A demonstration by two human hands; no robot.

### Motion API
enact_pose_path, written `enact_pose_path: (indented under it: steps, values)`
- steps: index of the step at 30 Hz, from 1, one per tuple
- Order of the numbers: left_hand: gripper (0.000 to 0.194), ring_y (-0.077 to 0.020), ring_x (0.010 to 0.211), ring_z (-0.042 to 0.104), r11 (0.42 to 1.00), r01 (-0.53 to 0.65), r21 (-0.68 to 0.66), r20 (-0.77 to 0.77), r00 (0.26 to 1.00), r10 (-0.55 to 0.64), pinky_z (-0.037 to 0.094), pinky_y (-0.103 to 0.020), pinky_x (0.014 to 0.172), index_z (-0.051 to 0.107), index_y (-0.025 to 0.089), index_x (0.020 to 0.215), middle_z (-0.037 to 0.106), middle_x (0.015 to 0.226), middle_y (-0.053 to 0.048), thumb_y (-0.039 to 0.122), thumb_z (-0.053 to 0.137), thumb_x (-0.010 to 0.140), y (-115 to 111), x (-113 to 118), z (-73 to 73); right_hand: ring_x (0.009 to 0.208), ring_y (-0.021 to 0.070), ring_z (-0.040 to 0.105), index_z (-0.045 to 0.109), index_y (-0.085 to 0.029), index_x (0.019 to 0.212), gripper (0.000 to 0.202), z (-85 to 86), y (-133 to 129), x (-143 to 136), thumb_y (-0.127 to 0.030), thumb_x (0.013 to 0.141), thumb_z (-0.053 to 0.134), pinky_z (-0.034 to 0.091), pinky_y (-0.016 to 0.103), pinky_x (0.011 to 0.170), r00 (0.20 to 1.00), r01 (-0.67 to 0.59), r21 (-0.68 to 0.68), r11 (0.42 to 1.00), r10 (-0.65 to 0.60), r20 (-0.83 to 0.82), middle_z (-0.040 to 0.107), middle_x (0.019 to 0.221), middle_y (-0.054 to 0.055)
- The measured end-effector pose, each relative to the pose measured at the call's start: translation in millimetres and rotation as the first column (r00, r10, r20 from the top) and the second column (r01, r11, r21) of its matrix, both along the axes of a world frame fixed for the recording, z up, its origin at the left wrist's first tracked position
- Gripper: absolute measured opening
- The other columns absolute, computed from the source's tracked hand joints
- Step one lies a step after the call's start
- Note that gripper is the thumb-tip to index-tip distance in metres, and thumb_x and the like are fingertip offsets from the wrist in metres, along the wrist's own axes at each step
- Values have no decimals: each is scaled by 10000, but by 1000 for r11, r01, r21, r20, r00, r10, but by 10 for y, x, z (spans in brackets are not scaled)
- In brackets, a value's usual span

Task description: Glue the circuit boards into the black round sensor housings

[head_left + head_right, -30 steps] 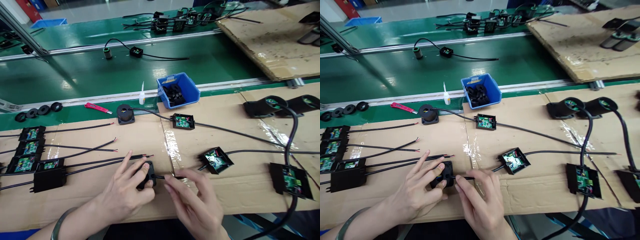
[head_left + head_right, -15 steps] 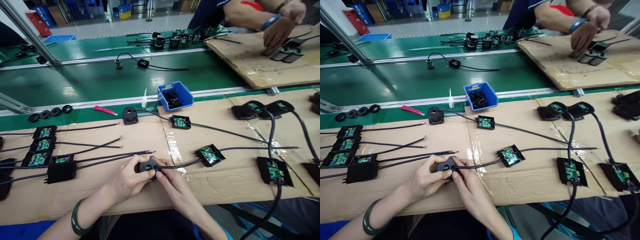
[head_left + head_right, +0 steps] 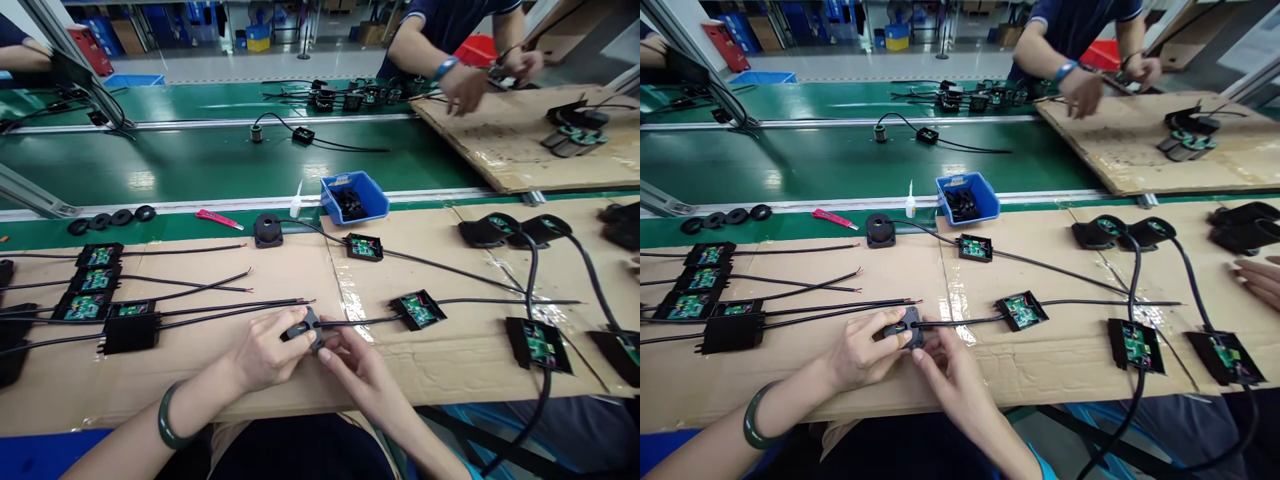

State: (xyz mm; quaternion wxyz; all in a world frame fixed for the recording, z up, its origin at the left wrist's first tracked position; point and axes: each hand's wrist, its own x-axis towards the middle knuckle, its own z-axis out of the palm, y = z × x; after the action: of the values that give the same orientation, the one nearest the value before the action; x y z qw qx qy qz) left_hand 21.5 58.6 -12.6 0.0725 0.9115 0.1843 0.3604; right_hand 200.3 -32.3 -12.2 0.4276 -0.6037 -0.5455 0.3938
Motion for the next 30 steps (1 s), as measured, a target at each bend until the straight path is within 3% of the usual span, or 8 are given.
enact_pose_path:
  steps: [2, 6, 14, 18, 21, 26, 28, 30]
  values:
    - [116, -233, 1012, 733, 1000, -1, 7, 1, 1000, 1, 639, -316, 826, 673, 175, 973, 722, 1073, -151, 178, 572, 917, -6, -4, -10, 726, 152, 672, 606, -188, 1051, 129, 59, -81, 11, -185, 927, 571, 565, 256, 645, 973, 1, 199, 980, -46, 224, 683, 841, 38]
    - [137, -235, 1036, 729, 1000, 1, 14, 42, 999, -1, 628, -312, 866, 679, 167, 947, 727, 1054, -149, 126, 551, 920, -8, 4, -27, 928, 210, 638, 665, -156, 1085, 222, 176, -109, -16, -66, 908, 565, 507, 342, 832, 761, -224, 514, 828, -181, 623, 742, 1066, 102]
    - [180, -215, 1043, 726, 979, 51, -196, 99, 995, -32, 613, -298, 904, 572, 154, 977, 735, 1057, -142, 333, 574, 980, 6, -33, -87, 926, 216, 563, 692, -120, 1075, 202, 212, 81, -11, -163, 964, 529, 392, 348, 764, 573, -421, 420, 804, -123, 810, 746, 1169, 84]
    - [565, -224, 1016, 720, 822, 110, -559, 134, 990, -41, 616, -329, 874, 473, 183, 1280, 704, 1106, -105, 456, 725, 855, 118, -97, -36, 919, 202, 561, 696, -108, 1040, 255, 245, 135, 25, -122, 980, 449, 373, 347, 782, 521, -506, 368, 780, -64, 851, 755, 1098, 105]
    - [918, -277, 1147, 651, 746, 52, -664, 62, 998, -14, 575, -415, 970, 368, 199, 1441, 627, 1257, -143, 510, 836, 716, 190, -191, 71, 891, 205, 547, 705, -97, 1009, 358, 309, 175, 27, -102, 1000, 347, 360, 361, 789, 473, -549, 335, 766, -46, 880, 755, 1022, 116]
    - [449, -272, 1167, 617, 963, -8, -269, 49, 999, 22, 517, -450, 1047, 626, 131, 1175, 693, 1135, -122, 468, 692, 886, 66, -264, 178, 856, 202, 532, 724, -86, 926, 518, 394, 205, -18, -78, 1014, 214, 361, 362, 774, 413, -578, 311, 754, -58, 909, 754, 971, 130]
    - [218, -245, 1129, 649, 999, 14, -31, 21, 1000, -13, 482, -436, 1092, 677, 95, 1057, 742, 1046, -93, 270, 572, 981, -33, -229, 175, 837, 201, 537, 729, -81, 904, 539, 403, 201, -42, -61, 1004, 199, 364, 360, 764, 393, -586, 306, 750, -67, 917, 754, 954, 136]
    - [275, -231, 1098, 682, 995, 26, 95, -31, 999, -23, 471, -422, 1108, 703, 68, 974, 765, 1002, -88, 108, 432, 995, -118, -176, 162, 827, 204, 545, 734, -78, 910, 534, 400, 198, -60, -49, 992, 208, 370, 359, 758, 378, -598, 303, 742, -72, 923, 754, 929, 136]
